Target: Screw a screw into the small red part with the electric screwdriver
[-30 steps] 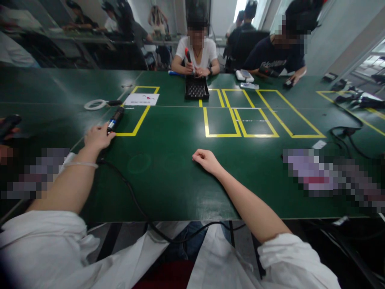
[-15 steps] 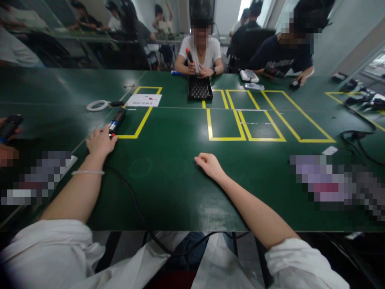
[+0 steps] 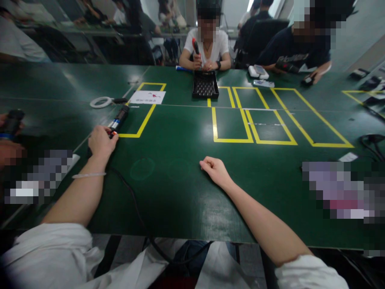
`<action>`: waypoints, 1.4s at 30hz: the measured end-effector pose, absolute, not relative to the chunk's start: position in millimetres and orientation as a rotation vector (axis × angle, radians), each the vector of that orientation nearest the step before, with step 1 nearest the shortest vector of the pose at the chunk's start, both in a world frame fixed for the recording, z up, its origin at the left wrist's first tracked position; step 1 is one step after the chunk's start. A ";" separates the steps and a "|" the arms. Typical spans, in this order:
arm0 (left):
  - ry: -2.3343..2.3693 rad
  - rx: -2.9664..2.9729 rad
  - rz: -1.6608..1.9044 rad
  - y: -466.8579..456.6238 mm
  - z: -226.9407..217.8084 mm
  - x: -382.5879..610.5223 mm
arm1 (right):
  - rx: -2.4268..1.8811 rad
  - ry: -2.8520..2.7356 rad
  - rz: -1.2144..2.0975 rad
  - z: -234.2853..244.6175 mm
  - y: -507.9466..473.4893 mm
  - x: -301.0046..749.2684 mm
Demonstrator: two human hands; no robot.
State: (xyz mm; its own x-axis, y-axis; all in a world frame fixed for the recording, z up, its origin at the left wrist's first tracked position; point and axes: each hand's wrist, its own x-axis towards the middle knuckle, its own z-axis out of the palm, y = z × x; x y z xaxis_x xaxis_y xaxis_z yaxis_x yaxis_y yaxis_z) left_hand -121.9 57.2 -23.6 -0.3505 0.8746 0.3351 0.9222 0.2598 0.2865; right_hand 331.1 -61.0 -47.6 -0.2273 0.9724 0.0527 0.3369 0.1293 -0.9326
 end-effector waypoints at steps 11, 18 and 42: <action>-2.035 -2.260 -1.522 43.5 -8.7 -31.7 | -1.275 -1.669 1.119 -49.5 -61.8 330.4; -2.079 -3.360 -1.715 -4.7 -1.7 99.8 | -1.130 -1.503 1.191 -46.1 -64.7 330.0; -1.758 -3.566 -1.481 -37.8 -16.1 126.9 | -1.093 -1.605 1.211 -40.3 -69.9 329.9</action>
